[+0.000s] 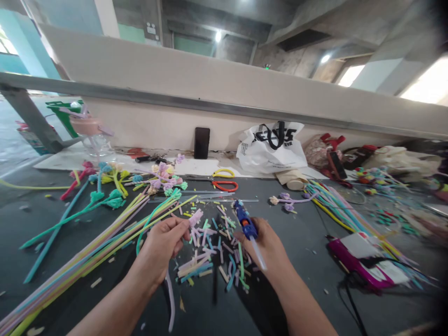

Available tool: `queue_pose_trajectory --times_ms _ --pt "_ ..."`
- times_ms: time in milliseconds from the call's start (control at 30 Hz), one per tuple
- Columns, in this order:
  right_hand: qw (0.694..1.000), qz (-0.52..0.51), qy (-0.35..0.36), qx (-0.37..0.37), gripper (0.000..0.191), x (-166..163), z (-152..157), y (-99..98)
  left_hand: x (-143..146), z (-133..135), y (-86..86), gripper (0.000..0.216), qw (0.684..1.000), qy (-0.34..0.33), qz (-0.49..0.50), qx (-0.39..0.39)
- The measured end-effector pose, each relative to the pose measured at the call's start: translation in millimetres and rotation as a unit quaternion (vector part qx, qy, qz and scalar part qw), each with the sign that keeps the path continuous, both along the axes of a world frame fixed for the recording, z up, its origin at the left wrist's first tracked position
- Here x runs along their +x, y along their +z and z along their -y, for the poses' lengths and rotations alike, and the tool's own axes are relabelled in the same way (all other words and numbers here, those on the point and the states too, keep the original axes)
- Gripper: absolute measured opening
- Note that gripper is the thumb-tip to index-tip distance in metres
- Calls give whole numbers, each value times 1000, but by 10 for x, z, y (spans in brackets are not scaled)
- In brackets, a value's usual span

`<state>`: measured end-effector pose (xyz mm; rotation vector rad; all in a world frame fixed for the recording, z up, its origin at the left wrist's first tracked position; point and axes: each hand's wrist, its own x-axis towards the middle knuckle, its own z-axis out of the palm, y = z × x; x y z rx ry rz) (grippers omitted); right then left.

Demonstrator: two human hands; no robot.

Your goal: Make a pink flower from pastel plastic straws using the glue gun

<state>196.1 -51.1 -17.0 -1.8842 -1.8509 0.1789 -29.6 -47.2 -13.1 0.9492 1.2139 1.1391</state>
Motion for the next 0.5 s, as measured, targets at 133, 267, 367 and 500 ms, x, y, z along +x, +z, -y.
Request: queue_pose_trajectory --times_ms 133,267,367,500 --pt "989 91 -86 -81 31 295 -72 69 3 12 -32 31 999 -41 -8 -13" --pt "971 128 -131 -153 43 484 -106 100 17 40 -47 31 995 -95 -29 -21" --pt "966 155 -151 -138 47 427 -69 133 10 45 -63 32 993 -109 -30 -25" --pt "986 150 -49 -55 21 59 39 189 -21 11 -98 33 995 -98 -23 -21"
